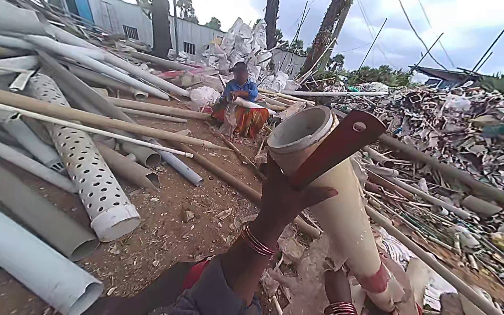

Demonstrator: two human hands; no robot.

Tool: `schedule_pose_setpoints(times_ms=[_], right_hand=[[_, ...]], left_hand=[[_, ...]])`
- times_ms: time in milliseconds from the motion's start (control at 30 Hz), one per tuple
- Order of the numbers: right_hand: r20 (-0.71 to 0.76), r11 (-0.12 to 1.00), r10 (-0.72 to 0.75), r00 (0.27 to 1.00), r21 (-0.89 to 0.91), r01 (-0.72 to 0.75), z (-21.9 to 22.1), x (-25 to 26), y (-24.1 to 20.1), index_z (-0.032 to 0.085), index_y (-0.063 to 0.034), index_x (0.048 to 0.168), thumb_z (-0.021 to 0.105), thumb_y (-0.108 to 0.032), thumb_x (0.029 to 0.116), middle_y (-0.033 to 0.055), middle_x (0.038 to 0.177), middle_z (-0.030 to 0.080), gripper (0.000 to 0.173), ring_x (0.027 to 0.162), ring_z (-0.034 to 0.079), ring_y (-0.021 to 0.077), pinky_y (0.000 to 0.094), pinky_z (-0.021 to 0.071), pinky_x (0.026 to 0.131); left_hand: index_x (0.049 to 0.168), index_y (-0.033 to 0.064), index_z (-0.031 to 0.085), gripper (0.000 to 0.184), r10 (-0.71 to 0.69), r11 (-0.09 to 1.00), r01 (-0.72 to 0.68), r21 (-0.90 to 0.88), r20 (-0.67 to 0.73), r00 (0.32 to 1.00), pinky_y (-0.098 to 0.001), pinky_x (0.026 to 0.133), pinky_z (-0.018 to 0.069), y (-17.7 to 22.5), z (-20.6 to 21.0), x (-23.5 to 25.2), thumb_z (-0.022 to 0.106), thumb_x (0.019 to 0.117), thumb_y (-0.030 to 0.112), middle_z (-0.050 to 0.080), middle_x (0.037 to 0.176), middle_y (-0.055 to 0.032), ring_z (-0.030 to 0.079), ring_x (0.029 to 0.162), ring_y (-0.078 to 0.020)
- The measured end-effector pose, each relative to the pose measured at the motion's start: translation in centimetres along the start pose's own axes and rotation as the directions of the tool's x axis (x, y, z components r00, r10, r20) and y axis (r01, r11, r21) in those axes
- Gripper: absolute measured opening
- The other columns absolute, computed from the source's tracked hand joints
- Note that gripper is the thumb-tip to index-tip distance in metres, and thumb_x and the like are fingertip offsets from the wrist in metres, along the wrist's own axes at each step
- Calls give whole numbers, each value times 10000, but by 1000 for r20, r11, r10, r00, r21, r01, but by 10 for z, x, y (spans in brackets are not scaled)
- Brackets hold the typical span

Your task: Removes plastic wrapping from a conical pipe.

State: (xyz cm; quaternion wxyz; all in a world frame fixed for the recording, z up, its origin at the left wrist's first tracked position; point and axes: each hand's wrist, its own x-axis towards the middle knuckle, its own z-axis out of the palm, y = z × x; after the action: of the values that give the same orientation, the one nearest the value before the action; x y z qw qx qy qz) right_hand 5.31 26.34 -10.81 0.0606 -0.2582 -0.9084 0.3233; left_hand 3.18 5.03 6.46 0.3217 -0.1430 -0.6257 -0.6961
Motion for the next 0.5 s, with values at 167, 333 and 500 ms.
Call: schedule_pose_setpoints(times_ms=[167,333,500], right_hand=[[57,972,28,998,-236,-14,-12,-20,10,465,58,1490,385,-125,1097,336,1254,655,440,1216,626,487,617,453,1035],[89,943,42,995,-333,-10,-24,-37,20,457,70,1489,354,-152,1107,331,1258,656,454,1212,625,494,627,458,1021],[107,923,19,994,-384,24,-37,-52,23,447,85,1487,331,-154,1110,339,1282,639,461,1223,616,492,618,453,1024]], left_hand=[[1459,-85,342,1211,-32,999,32,26,-8,999,-316,852,553,2,-1,-3,917,561,489,646,1094,-145,653,967,-126],[1453,-73,342,1179,-34,999,34,39,-10,999,-304,863,545,4,-1,-3,927,574,452,655,1078,-117,648,975,-105],[1488,-66,300,1231,-96,995,96,14,-11,995,-359,889,547,1,-1,-1,963,564,403,623,1144,-176,642,1024,-177]])
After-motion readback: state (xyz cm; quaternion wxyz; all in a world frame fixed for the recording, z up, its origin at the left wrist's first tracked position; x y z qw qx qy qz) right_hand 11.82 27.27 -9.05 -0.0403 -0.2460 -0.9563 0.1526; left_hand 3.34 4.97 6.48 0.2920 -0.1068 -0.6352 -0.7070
